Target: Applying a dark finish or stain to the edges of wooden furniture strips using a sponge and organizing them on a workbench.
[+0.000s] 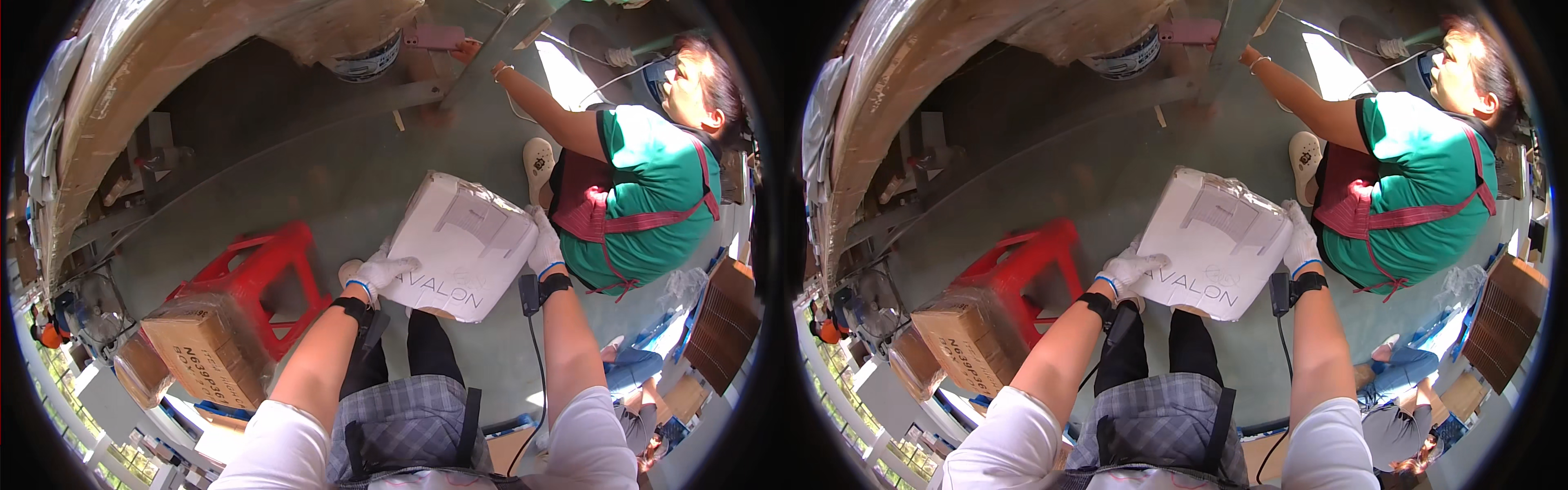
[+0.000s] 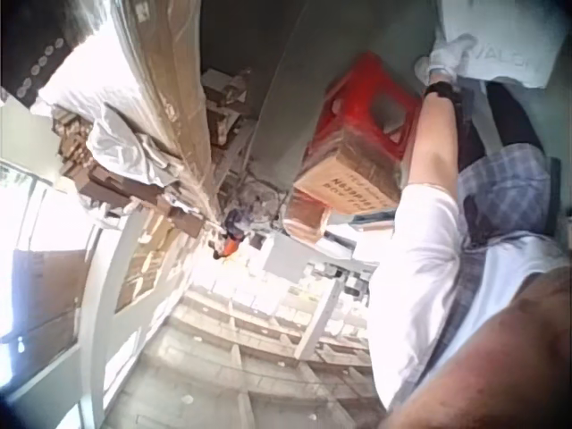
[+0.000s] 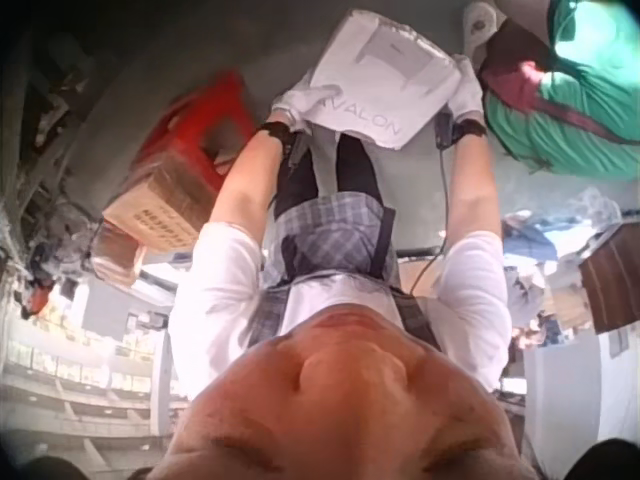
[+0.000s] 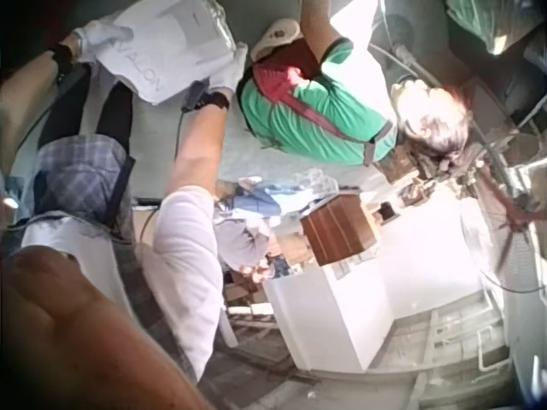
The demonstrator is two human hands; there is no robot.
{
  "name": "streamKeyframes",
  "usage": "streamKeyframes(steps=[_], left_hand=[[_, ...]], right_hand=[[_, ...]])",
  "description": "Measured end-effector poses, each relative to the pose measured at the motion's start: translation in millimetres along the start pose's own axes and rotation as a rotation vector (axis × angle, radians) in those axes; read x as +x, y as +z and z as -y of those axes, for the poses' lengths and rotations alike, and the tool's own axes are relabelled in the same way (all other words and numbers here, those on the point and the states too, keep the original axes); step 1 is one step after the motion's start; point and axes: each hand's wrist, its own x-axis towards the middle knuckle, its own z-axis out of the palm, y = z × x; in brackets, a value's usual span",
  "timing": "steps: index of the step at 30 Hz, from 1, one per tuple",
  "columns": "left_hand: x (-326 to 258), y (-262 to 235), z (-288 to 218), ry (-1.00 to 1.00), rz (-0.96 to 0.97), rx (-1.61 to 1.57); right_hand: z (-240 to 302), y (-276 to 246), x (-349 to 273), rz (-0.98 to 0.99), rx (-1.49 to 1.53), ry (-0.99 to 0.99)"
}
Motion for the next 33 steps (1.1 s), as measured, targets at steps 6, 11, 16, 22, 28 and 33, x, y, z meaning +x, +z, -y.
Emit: streamKeyframes(steps=[6,11,16,22,28,33], left_hand=[[37,37,-38,-0.028,-0.128,0.153],[70,30,-23,0.241,-0.166,0.777],[18,31,-15,-0.036,0.073,0.796],[-90,2,39,-0.103,-0.119,0.669],[-212,-37,62,0.013,-0.367,0.65],[-277,-63,84,-0.042,-0.346,0.475]], right_hand=[[6,-3,13,-0.034,-0.147,-0.08],[-43,42,-1,0.17,-0.973,-0.031],[-96,46,-28,0.206,-1.343,0.149],[-138,-23,-66,0.293,-1.111,0.272],[-121,-88,-162,0.412,-1.525,0.533],[-102,-138,-246,0.571,-1.868,0.646]])
